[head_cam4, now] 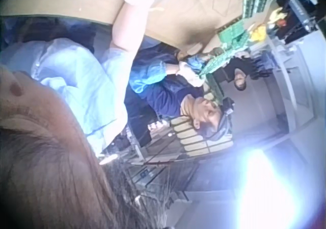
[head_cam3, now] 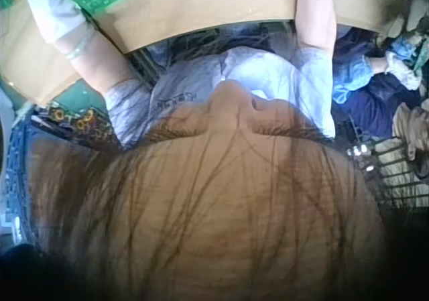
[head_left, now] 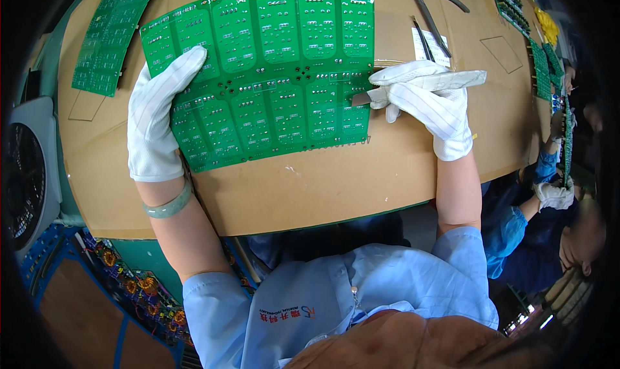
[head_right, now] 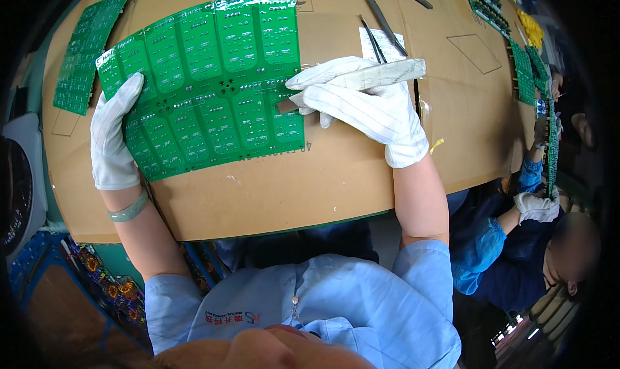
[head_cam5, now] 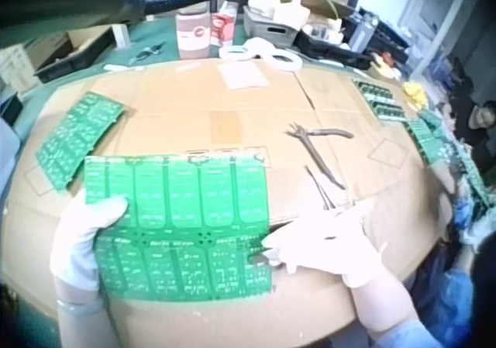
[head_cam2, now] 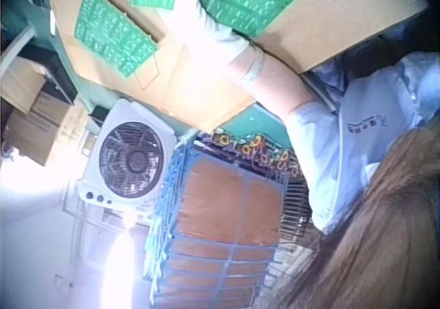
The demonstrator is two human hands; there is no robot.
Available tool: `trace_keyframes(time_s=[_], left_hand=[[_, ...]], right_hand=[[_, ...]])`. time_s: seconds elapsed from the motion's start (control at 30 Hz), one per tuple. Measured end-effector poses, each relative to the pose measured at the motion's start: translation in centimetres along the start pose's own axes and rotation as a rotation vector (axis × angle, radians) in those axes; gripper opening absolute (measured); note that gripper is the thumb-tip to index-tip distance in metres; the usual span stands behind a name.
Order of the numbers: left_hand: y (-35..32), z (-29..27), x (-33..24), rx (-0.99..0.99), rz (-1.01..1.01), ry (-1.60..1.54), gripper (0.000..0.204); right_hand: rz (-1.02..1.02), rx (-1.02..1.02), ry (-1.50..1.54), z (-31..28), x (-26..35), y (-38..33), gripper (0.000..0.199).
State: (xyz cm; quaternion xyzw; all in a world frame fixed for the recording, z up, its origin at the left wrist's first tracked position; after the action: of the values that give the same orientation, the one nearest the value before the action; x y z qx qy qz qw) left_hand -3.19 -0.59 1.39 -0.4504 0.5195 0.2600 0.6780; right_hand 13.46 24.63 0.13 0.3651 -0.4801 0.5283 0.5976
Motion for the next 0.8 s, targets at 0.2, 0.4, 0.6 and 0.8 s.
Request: trace_keyframes(time_s=[0.2,0.4,0.6,0.8], left_hand=[[0.23,-0.56,0.40,0.008,0.010,-0.011,0.024],[0.16,-0.50,0.29,-0.004,0.008,-0.014,0.024],[0.36,-0.63,0.35,0.012,-0.004,-0.014,0.024],[0.32,-0.24,0.06,0.045,-0.017,-0.011,0.024]], right_hand=[[-0.006,0.052,0.032,-0.04,-0.12,0.19,0.018],[0.048,0.077,0.008,-0.04,0.01,0.29,0.022],[0.021,0.063,-0.010,0.08,-0.06,0.28,0.022],[0.018,0.066,-0.087,0.35,0.22,0.47,0.022]])
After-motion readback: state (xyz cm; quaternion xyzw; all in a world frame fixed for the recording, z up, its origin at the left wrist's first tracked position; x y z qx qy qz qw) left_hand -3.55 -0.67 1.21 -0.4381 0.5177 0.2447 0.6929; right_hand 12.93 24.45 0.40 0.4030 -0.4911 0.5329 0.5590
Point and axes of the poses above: each hand's wrist, its own y-axis towards the middle knuckle, its own z-axis out of the palm, x = y × z, the point moved 1 cm from there along y, towards the middle knuckle, and after that the axes turned 15 degrees about y, right-handed, at the moved point
